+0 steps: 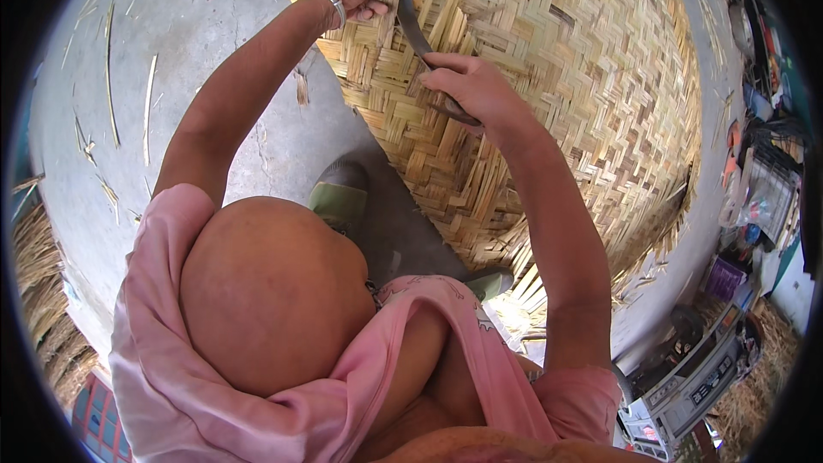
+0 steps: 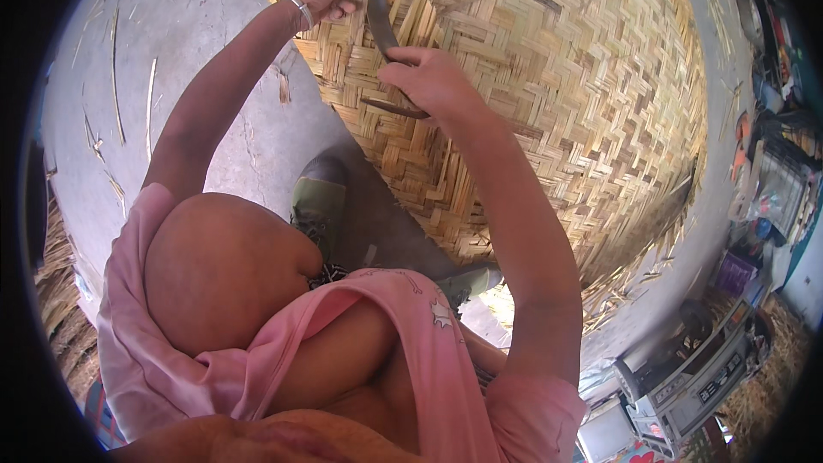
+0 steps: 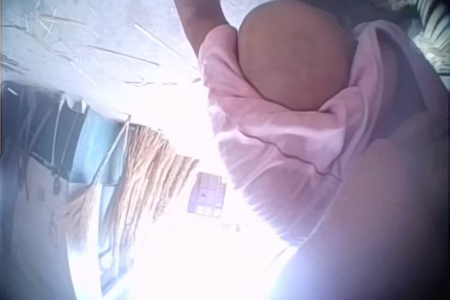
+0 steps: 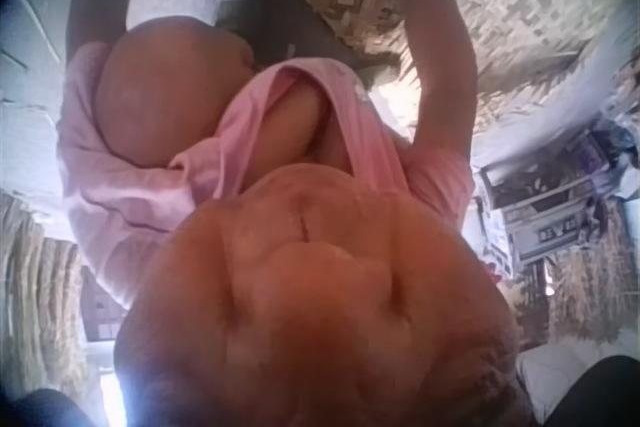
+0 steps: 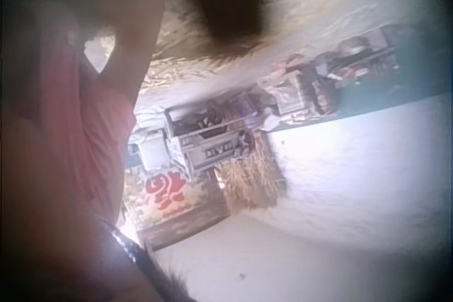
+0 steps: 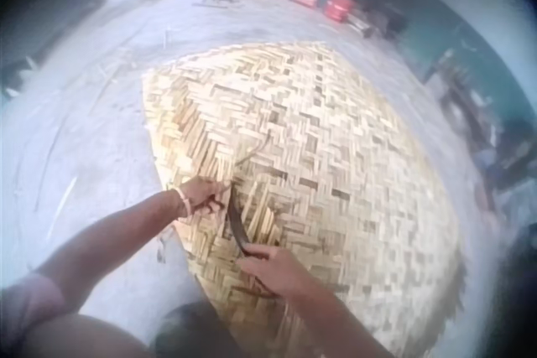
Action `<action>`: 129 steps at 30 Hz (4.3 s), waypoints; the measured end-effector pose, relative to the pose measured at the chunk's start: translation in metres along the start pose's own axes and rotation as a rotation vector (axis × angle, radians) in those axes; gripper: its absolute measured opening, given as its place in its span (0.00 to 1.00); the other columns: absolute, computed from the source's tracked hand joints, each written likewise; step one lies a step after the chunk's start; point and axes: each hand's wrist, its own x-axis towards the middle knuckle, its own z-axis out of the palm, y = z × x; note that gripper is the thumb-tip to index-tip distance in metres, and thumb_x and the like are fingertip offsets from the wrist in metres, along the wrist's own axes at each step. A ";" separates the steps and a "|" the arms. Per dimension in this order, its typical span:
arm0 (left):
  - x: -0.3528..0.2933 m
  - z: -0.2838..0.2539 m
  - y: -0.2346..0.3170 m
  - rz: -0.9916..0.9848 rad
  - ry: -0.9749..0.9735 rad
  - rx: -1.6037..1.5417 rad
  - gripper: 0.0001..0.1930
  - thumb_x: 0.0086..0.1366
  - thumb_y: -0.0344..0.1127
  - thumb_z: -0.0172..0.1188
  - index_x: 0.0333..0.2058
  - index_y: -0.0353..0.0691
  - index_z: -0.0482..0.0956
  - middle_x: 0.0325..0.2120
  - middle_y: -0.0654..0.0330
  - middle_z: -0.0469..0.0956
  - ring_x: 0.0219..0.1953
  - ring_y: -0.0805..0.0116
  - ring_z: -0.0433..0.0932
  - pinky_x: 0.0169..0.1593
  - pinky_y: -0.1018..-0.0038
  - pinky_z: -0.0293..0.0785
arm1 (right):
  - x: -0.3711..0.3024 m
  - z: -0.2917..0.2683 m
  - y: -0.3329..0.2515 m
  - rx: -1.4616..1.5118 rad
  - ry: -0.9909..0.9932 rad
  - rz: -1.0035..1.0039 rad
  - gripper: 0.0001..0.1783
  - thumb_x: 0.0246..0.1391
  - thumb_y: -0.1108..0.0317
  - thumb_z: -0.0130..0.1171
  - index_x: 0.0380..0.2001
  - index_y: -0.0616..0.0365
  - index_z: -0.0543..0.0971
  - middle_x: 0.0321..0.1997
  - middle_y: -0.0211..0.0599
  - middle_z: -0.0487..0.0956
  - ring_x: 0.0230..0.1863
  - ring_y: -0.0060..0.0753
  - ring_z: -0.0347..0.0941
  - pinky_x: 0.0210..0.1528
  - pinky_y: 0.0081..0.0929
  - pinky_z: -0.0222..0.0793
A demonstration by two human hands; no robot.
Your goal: The person is weaving a large round basket using thin bamboo strips. They use a curved metal tool to press and secure the strips into the existing weave pattern, occasionally picking up new strips from the floor.
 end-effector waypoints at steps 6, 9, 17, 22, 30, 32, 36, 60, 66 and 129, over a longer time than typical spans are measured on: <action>0.006 0.008 -0.001 0.001 0.069 0.037 0.22 0.61 0.54 0.65 0.35 0.39 0.77 0.15 0.68 0.72 0.12 0.82 0.67 0.16 0.84 0.65 | 0.034 0.039 0.038 -0.326 0.191 -0.196 0.34 0.47 0.56 0.59 0.58 0.60 0.73 0.43 0.51 0.81 0.46 0.47 0.78 0.51 0.36 0.71; 0.007 0.011 0.004 -0.047 0.113 0.022 0.18 0.62 0.51 0.65 0.30 0.40 0.77 0.13 0.70 0.69 0.11 0.83 0.66 0.13 0.83 0.61 | 0.036 0.052 0.028 -0.328 0.251 -0.201 0.34 0.47 0.56 0.57 0.58 0.60 0.73 0.48 0.54 0.80 0.50 0.50 0.77 0.55 0.37 0.70; 0.012 0.000 -0.002 -0.192 0.024 -0.074 0.14 0.61 0.45 0.64 0.28 0.41 0.77 0.13 0.68 0.72 0.07 0.82 0.64 0.10 0.83 0.64 | 0.053 0.058 0.036 -0.337 0.321 -0.189 0.34 0.47 0.55 0.57 0.59 0.55 0.72 0.49 0.54 0.80 0.51 0.51 0.76 0.55 0.40 0.70; 0.015 0.005 -0.003 -0.296 0.042 -0.114 0.13 0.60 0.44 0.64 0.28 0.41 0.77 0.13 0.65 0.73 0.07 0.78 0.68 0.10 0.83 0.67 | 0.053 0.056 0.034 -0.359 0.317 -0.157 0.34 0.47 0.55 0.58 0.60 0.52 0.72 0.48 0.53 0.80 0.51 0.51 0.77 0.55 0.41 0.70; 0.046 0.025 -0.020 -0.179 0.314 0.000 0.12 0.58 0.42 0.67 0.25 0.41 0.78 0.14 0.65 0.71 0.11 0.77 0.66 0.14 0.74 0.64 | 0.059 0.055 0.038 -0.474 0.362 -0.196 0.34 0.49 0.54 0.58 0.61 0.48 0.71 0.45 0.52 0.81 0.48 0.52 0.78 0.53 0.43 0.71; 0.057 0.023 -0.033 -0.124 0.352 -0.022 0.14 0.57 0.44 0.69 0.26 0.40 0.78 0.15 0.64 0.72 0.12 0.77 0.67 0.16 0.74 0.67 | 0.058 0.057 0.039 -0.526 0.376 -0.205 0.34 0.49 0.54 0.58 0.61 0.48 0.71 0.44 0.52 0.82 0.47 0.51 0.78 0.53 0.43 0.72; 0.034 0.018 -0.016 -0.077 0.244 0.079 0.18 0.55 0.48 0.70 0.26 0.39 0.79 0.18 0.62 0.75 0.15 0.75 0.72 0.20 0.75 0.74 | 0.056 0.052 0.036 -0.580 0.384 -0.201 0.34 0.50 0.54 0.57 0.62 0.47 0.70 0.43 0.49 0.82 0.46 0.50 0.79 0.52 0.43 0.73; 0.032 0.008 -0.045 0.164 0.379 0.381 0.21 0.55 0.50 0.66 0.40 0.40 0.82 0.30 0.54 0.83 0.34 0.60 0.82 0.42 0.65 0.77 | -0.028 0.036 0.054 -0.187 0.194 -0.123 0.35 0.46 0.57 0.60 0.59 0.56 0.73 0.36 0.46 0.82 0.36 0.36 0.79 0.43 0.30 0.73; 0.052 0.018 -0.016 0.281 0.451 1.037 0.22 0.58 0.48 0.59 0.43 0.36 0.81 0.36 0.48 0.82 0.39 0.47 0.81 0.48 0.58 0.75 | -0.017 0.030 0.053 -0.173 0.224 -0.125 0.34 0.46 0.57 0.61 0.59 0.56 0.73 0.36 0.45 0.83 0.36 0.34 0.79 0.42 0.30 0.73; 0.027 0.007 -0.005 -0.172 0.236 -0.020 0.12 0.61 0.39 0.62 0.22 0.40 0.77 0.12 0.64 0.71 0.11 0.75 0.65 0.14 0.76 0.61 | 0.062 0.056 0.001 -0.604 0.322 -0.147 0.33 0.50 0.53 0.59 0.61 0.47 0.71 0.45 0.45 0.82 0.49 0.47 0.78 0.53 0.41 0.72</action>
